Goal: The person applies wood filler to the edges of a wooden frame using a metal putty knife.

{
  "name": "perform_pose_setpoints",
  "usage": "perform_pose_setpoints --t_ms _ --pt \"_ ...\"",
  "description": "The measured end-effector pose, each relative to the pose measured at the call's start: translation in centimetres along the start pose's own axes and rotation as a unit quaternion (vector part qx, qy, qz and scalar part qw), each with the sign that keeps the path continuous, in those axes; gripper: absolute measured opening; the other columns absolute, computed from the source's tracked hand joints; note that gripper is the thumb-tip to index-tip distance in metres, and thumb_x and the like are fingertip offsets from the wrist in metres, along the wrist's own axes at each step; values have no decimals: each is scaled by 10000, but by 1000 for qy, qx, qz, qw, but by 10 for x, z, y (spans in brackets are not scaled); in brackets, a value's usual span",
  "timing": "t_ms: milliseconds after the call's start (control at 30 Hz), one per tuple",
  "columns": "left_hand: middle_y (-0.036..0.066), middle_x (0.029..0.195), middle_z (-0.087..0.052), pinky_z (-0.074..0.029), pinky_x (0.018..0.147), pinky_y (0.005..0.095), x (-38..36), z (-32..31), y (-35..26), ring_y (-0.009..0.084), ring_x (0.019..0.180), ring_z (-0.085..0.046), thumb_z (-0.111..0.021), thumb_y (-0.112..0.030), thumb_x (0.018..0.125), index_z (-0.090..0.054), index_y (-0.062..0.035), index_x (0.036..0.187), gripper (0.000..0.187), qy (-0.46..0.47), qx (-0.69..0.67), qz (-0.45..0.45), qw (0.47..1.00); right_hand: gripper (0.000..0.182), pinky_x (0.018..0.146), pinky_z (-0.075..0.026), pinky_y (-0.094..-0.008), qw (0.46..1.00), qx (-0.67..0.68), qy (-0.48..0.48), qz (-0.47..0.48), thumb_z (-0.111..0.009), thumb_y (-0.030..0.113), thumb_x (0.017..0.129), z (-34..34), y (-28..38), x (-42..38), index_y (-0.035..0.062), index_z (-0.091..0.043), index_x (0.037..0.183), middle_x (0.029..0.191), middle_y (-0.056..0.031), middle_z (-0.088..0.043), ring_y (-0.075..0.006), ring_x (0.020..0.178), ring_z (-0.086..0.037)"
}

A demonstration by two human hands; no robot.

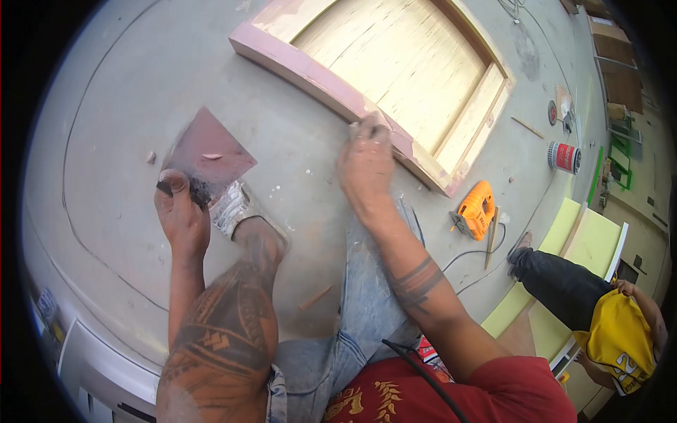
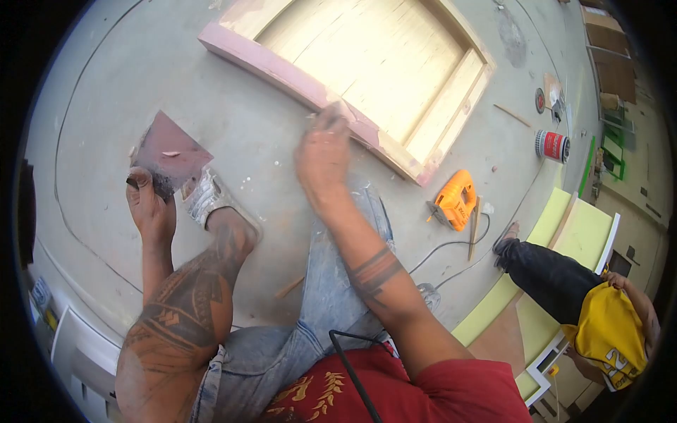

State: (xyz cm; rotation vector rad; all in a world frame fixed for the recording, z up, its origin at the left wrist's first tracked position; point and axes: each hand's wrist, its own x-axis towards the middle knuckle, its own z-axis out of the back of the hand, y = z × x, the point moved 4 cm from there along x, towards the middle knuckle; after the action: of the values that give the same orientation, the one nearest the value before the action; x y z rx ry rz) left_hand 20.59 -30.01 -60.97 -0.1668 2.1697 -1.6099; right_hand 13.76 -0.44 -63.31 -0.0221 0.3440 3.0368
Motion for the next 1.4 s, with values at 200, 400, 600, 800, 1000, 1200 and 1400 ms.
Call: perform_pose_setpoints --t_ms 200,400,600,800,1000,1200,1400 --pt "132 1298 -614 -495 1028 408 -5 -31 12 237 1181 -608 -448 -387 1089 -488 8 1395 501 64 -282 264 920 571 883 -528 -464 978 180 77 73 -613 94 898 42 26 13 45 -489 1453 1255 -213 -583 -429 1068 -609" --pt "161 1298 -621 -537 1007 436 -16 -80 19 257 1166 -633 -463 -402 1077 -490 18 1400 531 230 -374 395 807 493 880 -507 -448 846 252 21 470 -656 180 883 121 54 -33 206 -614 1374 1432 -116 -554 -347 1127 -584" --pt "153 1279 -626 -547 988 414 -11 -86 4 243 1173 -627 -513 -443 1051 -486 38 1409 600 216 -246 292 899 529 985 -438 -428 880 109 -4 463 -663 170 889 103 38 -57 321 -605 1393 1511 -12 -479 -311 1202 -480" --pt "123 1290 -623 -523 989 378 2 -44 -6 226 1141 -628 -478 -459 1064 -471 18 1431 602 158 -316 229 907 625 996 -468 -492 970 2 123 209 -536 15 861 78 -58 -41 147 -500 1471 1494 -163 -466 -395 1235 -511" --pt "81 1259 -634 -514 997 368 12 -35 -18 190 1144 -624 -431 -415 1091 -496 -23 1406 508 182 -408 196 873 377 933 -501 -523 982 15 95 -164 -485 128 964 85 -131 -8 -96 -615 1239 1047 -357 -670 -509 984 -647" --pt "36 1374 -552 -507 1023 547 11 -13 2 232 1198 -605 -369 -389 1106 -382 -88 1511 505 130 -416 209 876 427 933 -500 -529 977 28 106 -182 -493 233 937 40 -133 17 -144 -662 1049 956 -381 -668 -521 964 -656" --pt "71 1093 -645 -523 863 348 5 -19 -11 197 938 -618 -444 -428 1084 -529 -23 1348 491 69 -375 203 902 427 940 -506 -526 981 68 131 -123 -515 240 915 22 -58 63 -150 -664 1000 933 -384 -668 -526 961 -658"
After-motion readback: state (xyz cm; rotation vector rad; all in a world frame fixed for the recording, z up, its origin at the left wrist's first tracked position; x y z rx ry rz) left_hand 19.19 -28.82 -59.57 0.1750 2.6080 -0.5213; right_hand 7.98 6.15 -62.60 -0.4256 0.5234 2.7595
